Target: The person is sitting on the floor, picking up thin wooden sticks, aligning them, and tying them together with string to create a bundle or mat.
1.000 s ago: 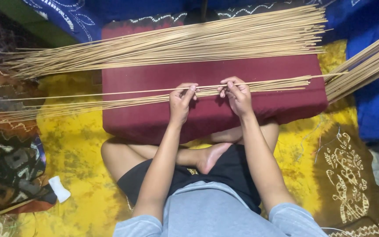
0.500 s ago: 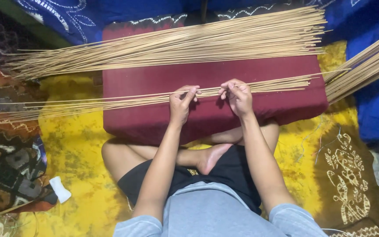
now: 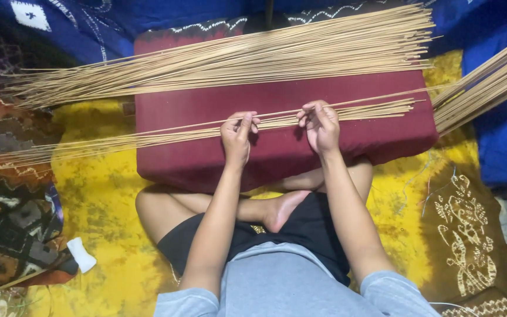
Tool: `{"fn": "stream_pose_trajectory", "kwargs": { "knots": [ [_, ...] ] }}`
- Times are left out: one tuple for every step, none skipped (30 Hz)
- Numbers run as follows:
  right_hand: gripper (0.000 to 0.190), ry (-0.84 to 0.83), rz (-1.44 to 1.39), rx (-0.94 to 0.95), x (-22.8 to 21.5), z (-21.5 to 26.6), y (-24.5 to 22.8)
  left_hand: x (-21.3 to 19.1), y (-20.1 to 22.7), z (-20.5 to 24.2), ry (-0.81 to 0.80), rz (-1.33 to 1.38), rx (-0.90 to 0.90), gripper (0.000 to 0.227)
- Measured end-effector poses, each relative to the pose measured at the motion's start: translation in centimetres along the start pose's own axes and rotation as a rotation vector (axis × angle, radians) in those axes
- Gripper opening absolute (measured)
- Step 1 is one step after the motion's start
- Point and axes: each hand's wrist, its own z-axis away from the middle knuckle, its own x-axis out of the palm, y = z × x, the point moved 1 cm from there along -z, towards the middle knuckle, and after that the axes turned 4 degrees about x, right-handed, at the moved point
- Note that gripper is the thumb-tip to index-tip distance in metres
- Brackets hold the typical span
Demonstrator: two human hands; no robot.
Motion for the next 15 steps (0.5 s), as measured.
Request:
{"fn": "stream_pose_trajectory", "kwargs": {
  "knots": [
    [0.032, 0.000, -0.001, 0.000, 0.1, 0.1, 0.2, 0.4, 0.7, 0.2, 0.000, -0.001, 0.000, 0.019],
    [0.032, -0.032, 0.071, 0.000, 0.3, 0.1, 0.4, 0.7, 1.4, 0.3, -0.060, -0.044, -0.002, 0.016],
    [0.032, -0.065, 0.142, 0.000, 0.5, 0.1, 0.7, 1.1, 2.0, 0.4, -0.119, -0.087, -0.005, 0.016],
    [0.032, -0.065, 0.142, 0.004, 0.3, 0.2, 0.9, 0.7, 1.5, 0.5, -0.116, -0.088, -0.008, 0.016],
    [0.032, -0.073, 0.150, 0.020, 0.1, 0.3, 1.0, 0.5, 0.9, 0.5, -0.130, -0.118, -0.011, 0.014],
    [0.031, -0.081, 0.158, 0.032, -0.1, 0.1, 1.1, 0.3, 0.4, 0.3, -0.146, -0.146, -0.011, 0.013],
    [0.031, -0.082, 0.157, 0.032, -0.1, 0.0, 1.0, 0.4, 0.5, 0.3, -0.145, -0.147, -0.011, 0.013],
    [0.032, -0.082, 0.159, 0.031, -0.1, 0.1, 0.9, 0.5, 0.5, 0.4, -0.132, -0.141, -0.004, 0.013],
    [0.032, -0.082, 0.161, 0.029, -0.1, 0.1, 0.9, 0.6, 0.6, 0.5, -0.119, -0.135, 0.002, 0.012],
    [0.032, -0.080, 0.162, 0.030, 0.0, 0.3, 0.8, 0.6, 0.6, 0.3, -0.120, -0.135, 0.000, 0.012],
    [0.033, -0.070, 0.145, 0.012, 0.2, 0.5, 0.7, 0.4, 0.5, 0.2, -0.105, -0.111, -0.003, 0.014],
    [0.035, -0.065, 0.128, -0.004, 0.5, 0.5, 0.7, 0.3, 0.5, 0.0, -0.086, -0.088, -0.003, 0.015],
    [0.035, -0.067, 0.129, -0.002, 0.1, 0.4, 0.6, 0.3, 0.5, 0.1, -0.084, -0.088, -0.002, 0.015],
    [0.031, -0.035, 0.056, -0.006, -0.3, 0.2, 0.5, 0.3, 0.5, 0.1, -0.080, -0.068, -0.004, 0.015],
    [0.028, -0.003, -0.016, -0.009, -0.7, 0.0, 0.4, 0.2, 0.5, 0.1, -0.076, -0.048, -0.005, 0.015]
  ]
}}
